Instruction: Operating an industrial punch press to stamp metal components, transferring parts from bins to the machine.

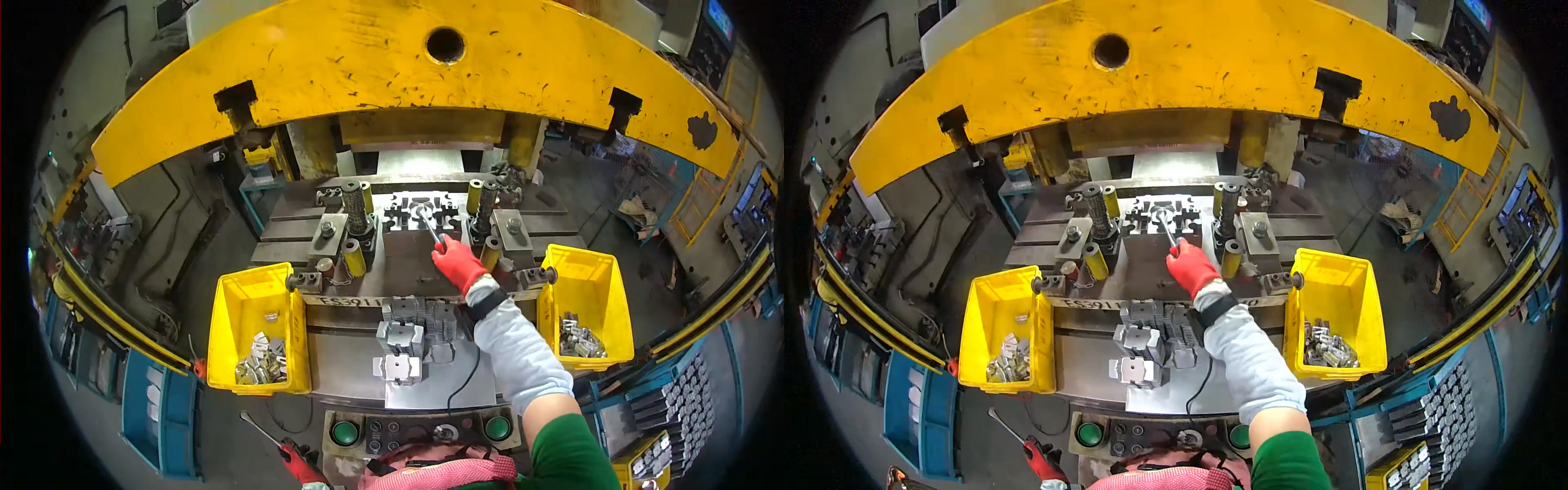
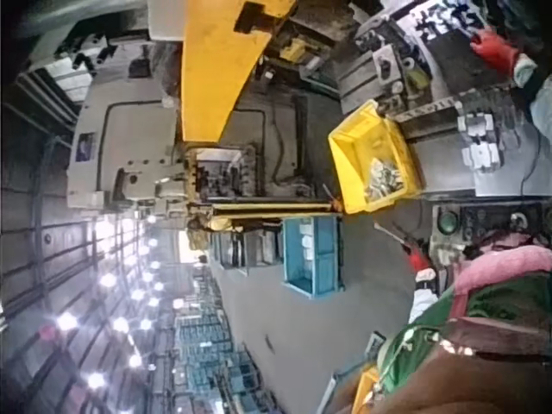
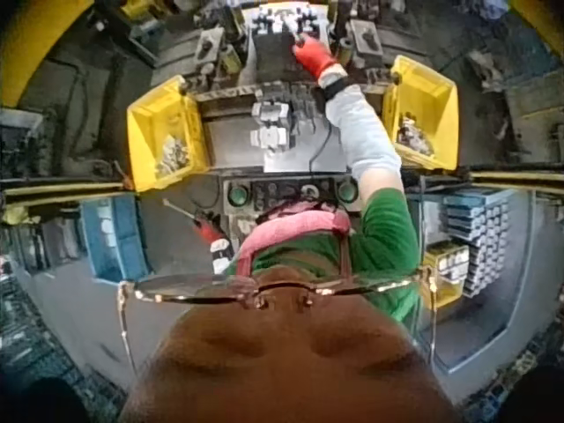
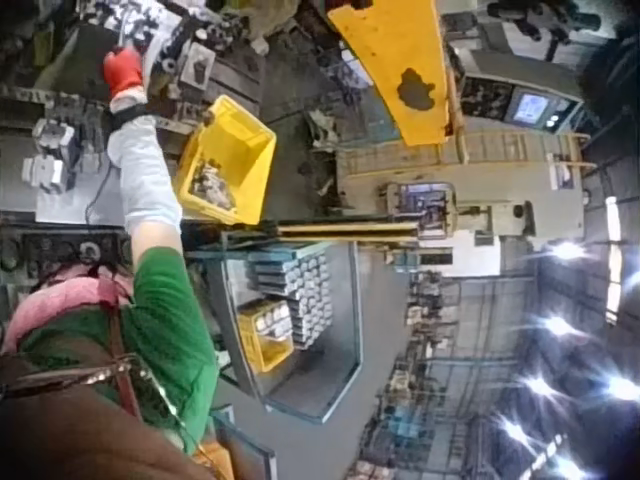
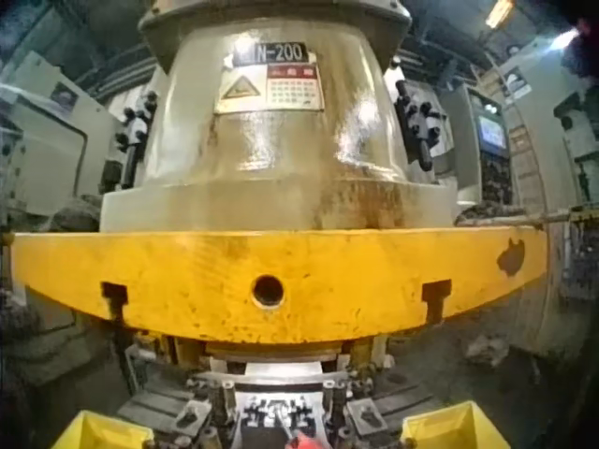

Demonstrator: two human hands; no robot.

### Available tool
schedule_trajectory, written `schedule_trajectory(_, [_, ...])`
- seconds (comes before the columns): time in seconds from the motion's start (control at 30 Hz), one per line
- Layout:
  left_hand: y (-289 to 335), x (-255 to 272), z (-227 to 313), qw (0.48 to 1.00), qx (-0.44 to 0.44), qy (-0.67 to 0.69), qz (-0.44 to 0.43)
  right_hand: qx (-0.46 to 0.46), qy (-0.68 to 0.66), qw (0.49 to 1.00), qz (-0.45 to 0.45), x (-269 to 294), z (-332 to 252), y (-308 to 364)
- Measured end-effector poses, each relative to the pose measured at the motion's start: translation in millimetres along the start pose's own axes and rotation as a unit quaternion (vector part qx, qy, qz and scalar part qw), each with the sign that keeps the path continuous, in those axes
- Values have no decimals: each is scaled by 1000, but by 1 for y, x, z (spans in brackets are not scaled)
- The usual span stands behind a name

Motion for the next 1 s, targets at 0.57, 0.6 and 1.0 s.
schedule_trajectory(0.57, [-12, -46, -101, 895, -166, -389, -143, -288, -148, 763, 559, 172, 256, 316])
schedule_trajectory(0.6, [-46, -37, -121, 867, -260, -402, -140, -311, -59, 802, 506, 166, 322, 350])
schedule_trajectory(1.0, [-67, -61, -134, 761, -191, -578, -224, -499, 115, 859, 10, -9, 349, 433])
Point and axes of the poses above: each hand's wrist, its own y-axis away from the middle knuckle, its own x-axis out of the back of the hand, z = x × y, the point moved 6 cm from there along -y, towards the middle knuckle, and after that the axes turned 15 degrees about z, right-handed, at the moved point
